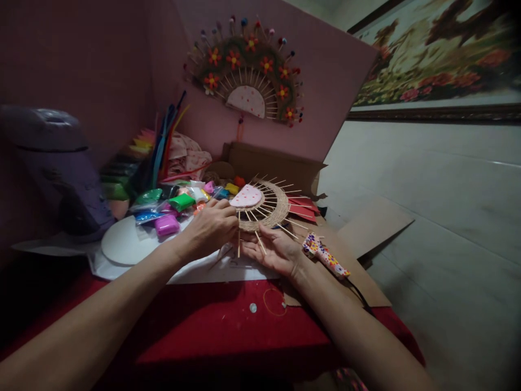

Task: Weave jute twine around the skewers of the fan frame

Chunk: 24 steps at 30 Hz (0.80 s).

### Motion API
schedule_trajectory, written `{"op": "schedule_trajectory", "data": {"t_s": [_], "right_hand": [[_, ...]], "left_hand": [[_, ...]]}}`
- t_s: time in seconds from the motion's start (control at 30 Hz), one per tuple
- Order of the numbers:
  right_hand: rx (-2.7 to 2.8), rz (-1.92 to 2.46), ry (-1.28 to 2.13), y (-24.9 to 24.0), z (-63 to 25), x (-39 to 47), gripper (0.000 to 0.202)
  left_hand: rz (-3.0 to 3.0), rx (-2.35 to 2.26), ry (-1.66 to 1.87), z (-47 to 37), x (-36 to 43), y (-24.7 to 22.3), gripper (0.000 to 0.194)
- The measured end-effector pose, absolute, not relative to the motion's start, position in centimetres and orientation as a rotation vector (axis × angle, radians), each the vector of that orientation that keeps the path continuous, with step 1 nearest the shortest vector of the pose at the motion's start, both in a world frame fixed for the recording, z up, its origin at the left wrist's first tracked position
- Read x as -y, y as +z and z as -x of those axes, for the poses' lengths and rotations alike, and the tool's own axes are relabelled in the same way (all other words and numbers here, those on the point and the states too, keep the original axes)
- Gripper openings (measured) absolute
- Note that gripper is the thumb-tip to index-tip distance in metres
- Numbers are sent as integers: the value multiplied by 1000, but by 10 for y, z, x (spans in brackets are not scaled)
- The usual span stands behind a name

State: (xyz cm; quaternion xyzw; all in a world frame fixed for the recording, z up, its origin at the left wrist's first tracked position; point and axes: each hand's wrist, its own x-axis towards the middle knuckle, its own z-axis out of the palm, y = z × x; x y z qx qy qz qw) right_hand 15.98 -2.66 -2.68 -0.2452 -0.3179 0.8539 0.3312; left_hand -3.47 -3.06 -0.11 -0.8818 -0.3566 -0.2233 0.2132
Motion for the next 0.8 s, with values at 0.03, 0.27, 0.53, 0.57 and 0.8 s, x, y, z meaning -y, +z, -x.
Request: {"op": "schedule_trajectory", "data": {"t_s": [0.03, 0.27, 0.53, 0.57, 0.8], "right_hand": [[829, 646, 2227, -26, -160, 27, 45], [806, 619, 2231, -24, -159, 30, 45], [797, 631, 2199, -24, -158, 31, 43], [795, 620, 2199, -24, -158, 31, 43], [796, 563, 2219, -29, -160, 29, 45]], "left_hand": [[2451, 973, -614, 35, 31, 0, 21], [2479, 907, -596, 35, 34, 2, 19], [2530, 924, -631, 34, 39, 5, 17], [2532, 932, -652, 34, 39, 5, 18], [2496, 1008, -768, 32, 39, 3, 17]]}}
